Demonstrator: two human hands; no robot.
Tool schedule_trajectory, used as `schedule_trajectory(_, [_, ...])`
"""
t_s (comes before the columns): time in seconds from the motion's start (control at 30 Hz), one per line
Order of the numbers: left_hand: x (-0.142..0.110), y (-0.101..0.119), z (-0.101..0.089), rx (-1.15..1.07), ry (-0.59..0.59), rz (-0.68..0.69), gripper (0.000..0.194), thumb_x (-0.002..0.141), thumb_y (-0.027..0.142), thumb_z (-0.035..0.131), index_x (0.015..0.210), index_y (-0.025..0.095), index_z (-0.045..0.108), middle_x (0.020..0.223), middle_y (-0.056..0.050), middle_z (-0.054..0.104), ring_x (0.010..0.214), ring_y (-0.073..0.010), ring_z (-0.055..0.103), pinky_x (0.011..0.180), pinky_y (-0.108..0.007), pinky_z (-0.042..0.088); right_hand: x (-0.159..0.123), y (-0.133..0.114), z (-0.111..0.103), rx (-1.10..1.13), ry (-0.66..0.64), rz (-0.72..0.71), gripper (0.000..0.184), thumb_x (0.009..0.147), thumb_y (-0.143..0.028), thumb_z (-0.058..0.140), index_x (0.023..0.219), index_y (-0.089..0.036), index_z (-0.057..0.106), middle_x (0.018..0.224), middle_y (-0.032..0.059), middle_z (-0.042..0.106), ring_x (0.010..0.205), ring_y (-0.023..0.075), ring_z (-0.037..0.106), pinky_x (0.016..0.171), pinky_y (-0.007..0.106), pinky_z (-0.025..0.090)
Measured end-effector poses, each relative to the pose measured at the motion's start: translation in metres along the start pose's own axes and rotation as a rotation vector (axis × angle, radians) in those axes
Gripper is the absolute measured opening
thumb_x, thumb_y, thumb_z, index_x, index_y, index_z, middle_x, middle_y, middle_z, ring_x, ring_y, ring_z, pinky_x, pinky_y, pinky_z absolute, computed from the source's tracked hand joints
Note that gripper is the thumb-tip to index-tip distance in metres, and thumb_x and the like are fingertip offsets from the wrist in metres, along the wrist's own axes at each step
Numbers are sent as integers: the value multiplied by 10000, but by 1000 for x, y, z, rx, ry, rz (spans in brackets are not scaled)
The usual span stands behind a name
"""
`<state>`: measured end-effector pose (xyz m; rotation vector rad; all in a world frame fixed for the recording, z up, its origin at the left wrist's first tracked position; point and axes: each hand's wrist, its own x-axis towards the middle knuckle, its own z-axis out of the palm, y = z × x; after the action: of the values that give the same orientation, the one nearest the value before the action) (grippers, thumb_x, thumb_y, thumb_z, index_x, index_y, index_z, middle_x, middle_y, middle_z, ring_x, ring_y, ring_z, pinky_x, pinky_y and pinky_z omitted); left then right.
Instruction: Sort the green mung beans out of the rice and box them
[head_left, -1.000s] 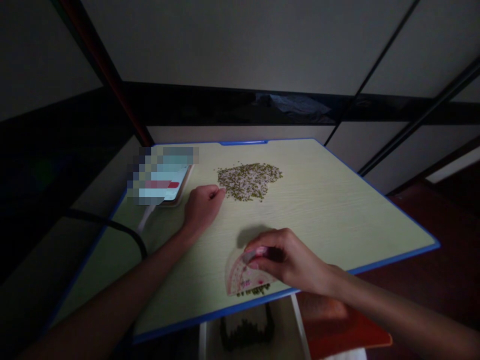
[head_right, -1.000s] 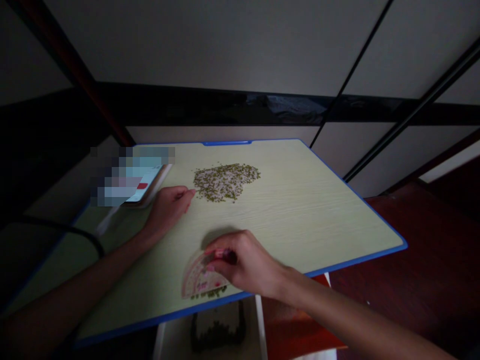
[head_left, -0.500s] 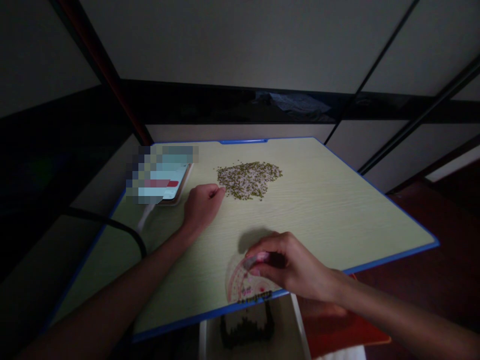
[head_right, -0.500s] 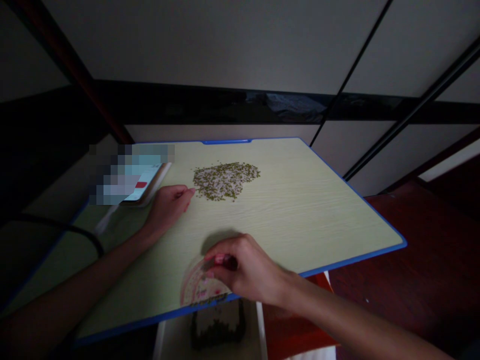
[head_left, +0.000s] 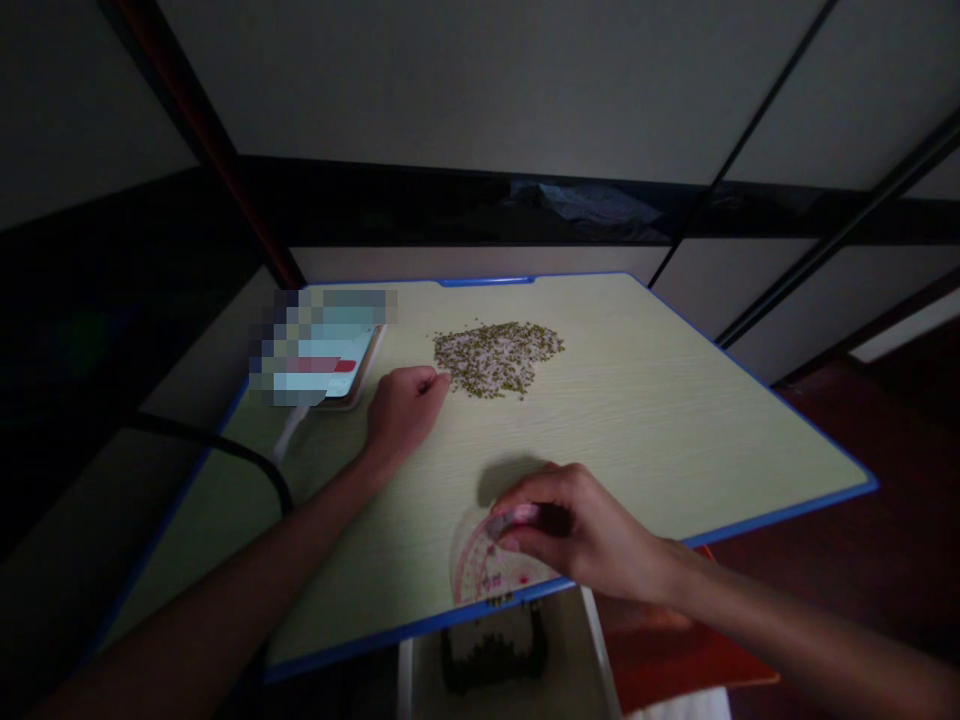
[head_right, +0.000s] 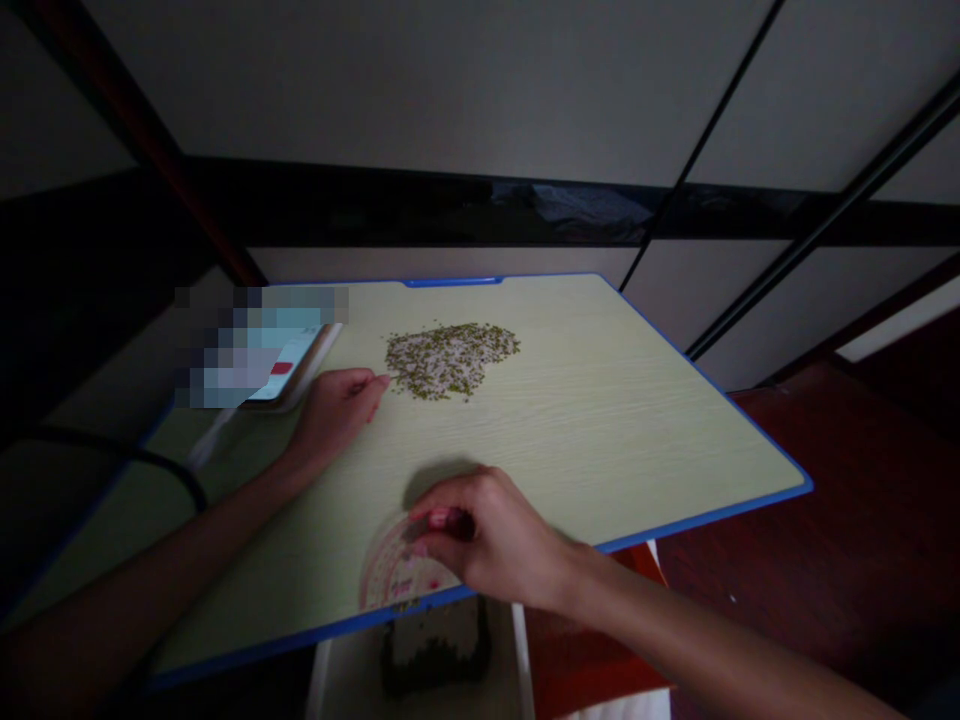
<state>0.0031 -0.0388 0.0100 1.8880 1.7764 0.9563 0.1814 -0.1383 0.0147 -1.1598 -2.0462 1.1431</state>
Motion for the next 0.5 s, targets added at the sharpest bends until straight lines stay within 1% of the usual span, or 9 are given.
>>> schedule_trajectory(0.2, [0, 0, -1, -3, -5, 0, 349, 719, 360, 426, 412, 221, 333, 380, 48, 339, 443, -118, 364, 476, -265, 228, 1, 1, 1, 50, 1, 13, 123, 722, -203, 642, 786, -106, 685, 595, 10, 565, 536, 96, 479, 480, 205, 392])
schedule_trajectory(0.5, [0, 0, -1, 0, 0, 8, 348, 717, 355, 424, 410, 220, 329, 380, 48, 335, 445, -114, 359, 476, -262, 224, 1, 4, 2, 139, -20, 15, 182, 731, -226, 644, 836, -91, 706, 625, 32, 603, 549, 100, 492, 510, 222, 421])
